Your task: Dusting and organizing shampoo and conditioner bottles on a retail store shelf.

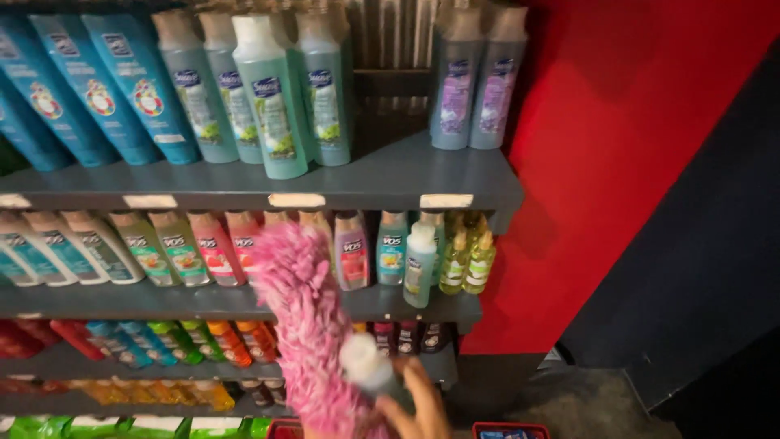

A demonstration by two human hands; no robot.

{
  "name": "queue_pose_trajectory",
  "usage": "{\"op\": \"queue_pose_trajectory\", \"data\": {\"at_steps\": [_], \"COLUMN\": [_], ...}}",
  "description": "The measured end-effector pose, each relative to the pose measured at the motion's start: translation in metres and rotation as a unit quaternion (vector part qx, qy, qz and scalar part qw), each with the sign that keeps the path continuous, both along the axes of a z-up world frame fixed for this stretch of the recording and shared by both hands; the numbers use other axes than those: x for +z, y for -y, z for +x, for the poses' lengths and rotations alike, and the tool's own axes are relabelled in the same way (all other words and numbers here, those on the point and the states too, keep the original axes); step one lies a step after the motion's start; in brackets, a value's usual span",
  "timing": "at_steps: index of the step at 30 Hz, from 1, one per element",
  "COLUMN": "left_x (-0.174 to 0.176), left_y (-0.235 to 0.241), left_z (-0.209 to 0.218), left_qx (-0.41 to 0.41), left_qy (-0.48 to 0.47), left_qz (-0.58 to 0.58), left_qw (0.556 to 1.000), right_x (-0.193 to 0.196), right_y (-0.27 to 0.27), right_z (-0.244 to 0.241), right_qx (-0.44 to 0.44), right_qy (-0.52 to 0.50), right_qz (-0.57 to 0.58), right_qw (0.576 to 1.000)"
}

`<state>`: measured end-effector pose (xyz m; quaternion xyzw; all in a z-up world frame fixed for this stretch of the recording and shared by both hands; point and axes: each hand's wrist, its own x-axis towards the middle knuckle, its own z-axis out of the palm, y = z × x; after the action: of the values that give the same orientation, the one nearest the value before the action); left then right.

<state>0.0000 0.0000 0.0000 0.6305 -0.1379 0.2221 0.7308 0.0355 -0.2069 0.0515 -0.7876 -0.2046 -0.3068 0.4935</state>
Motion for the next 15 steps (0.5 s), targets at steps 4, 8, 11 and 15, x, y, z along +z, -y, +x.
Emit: {"op": "queue_pose_trajectory", "data": {"at_steps": [4, 8, 11, 15], "left_x": [0.058, 0.064, 0.065, 0.070], "left_y": [0.040, 0.058, 0.067, 0.076], "left_z": [0.088, 0.137, 0.166, 0.193], "left_qx": [0.022, 0.122, 0.153, 0.159], "left_qy": [0.004, -0.069, -0.055, 0.009], "left_qz": [0.002, 0.028, 0.093, 0.135], "left_qw": [1.000, 0.990, 0.982, 0.978], "right_x": [0.070, 0.073, 0.056, 0.062], "right_y": [-0.013, -0.014, -0.008, -0.006], "right_z": [0.028, 0.082, 0.120, 0.147], "right_qx": [-0.016, -0.048, -0.082, -0.097], "right_qy": [-0.051, -0.048, -0.071, -0.072], "right_qz": [0.011, 0.013, 0.033, 0.056], "right_qw": [0.999, 0.998, 0.994, 0.991]}}
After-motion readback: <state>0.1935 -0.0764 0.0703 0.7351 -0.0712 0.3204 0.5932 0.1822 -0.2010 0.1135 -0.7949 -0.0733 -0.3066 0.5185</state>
